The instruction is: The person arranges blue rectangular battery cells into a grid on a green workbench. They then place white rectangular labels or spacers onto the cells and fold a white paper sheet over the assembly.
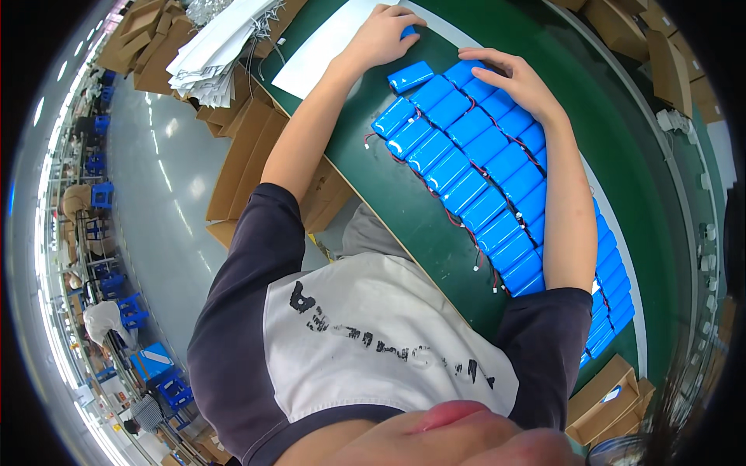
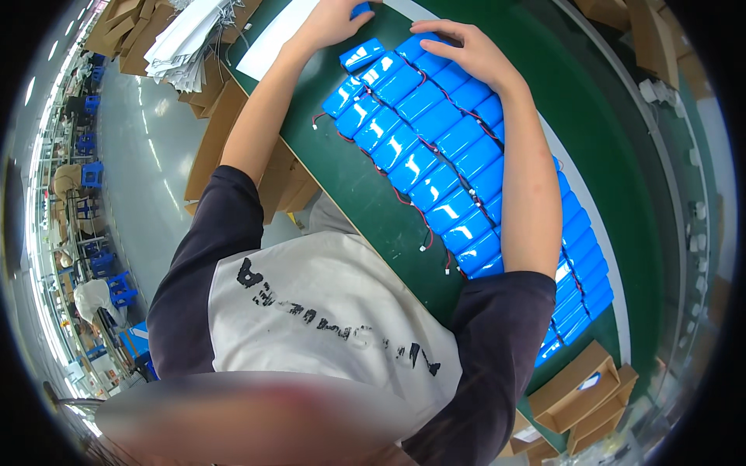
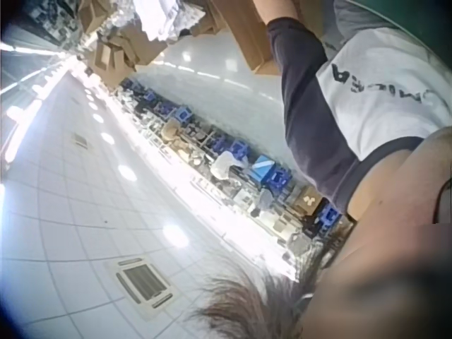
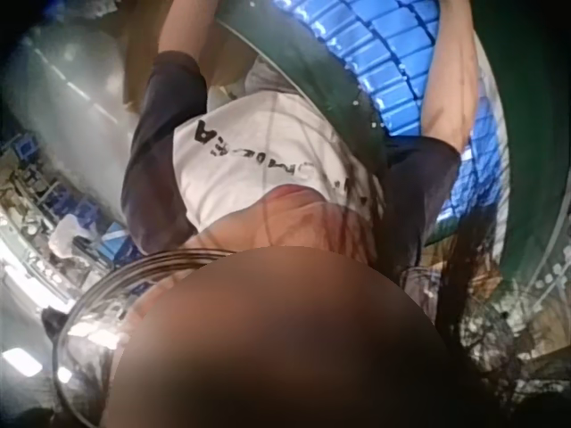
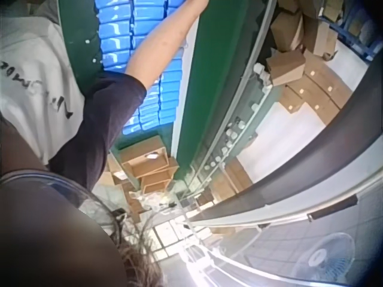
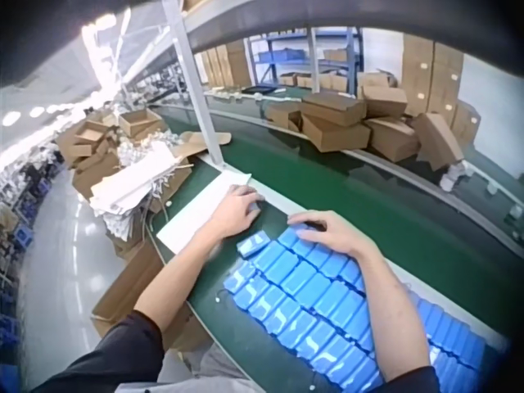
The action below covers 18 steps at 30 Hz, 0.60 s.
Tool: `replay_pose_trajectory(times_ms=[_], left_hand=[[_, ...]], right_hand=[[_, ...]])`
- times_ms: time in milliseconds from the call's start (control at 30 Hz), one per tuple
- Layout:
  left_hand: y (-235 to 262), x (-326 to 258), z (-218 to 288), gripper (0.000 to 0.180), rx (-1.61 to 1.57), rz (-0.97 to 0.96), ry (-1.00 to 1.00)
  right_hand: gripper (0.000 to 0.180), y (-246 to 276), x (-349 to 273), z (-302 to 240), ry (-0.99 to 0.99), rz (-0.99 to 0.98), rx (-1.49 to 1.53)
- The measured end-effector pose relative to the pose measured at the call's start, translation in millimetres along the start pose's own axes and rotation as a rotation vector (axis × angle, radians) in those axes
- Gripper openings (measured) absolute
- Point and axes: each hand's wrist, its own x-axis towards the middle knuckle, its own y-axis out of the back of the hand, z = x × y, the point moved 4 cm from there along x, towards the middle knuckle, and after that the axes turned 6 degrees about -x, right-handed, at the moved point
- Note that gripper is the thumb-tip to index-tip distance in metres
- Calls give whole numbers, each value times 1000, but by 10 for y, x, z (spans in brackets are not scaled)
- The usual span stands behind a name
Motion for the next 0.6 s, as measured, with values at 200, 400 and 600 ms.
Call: replay_pose_trajectory(times_ms=[200,400,600], left_hand=[[61,-43,77,47,108,-69,189],[40,-65,386,55,-503,-214,-143],[113,-145,387,50,-762,-333,101]], right_hand=[[39,26,23,78,28,15,-27],[48,-5,13,56,4,71,-45],[56,-78,-1,-122,129,170,-431]])
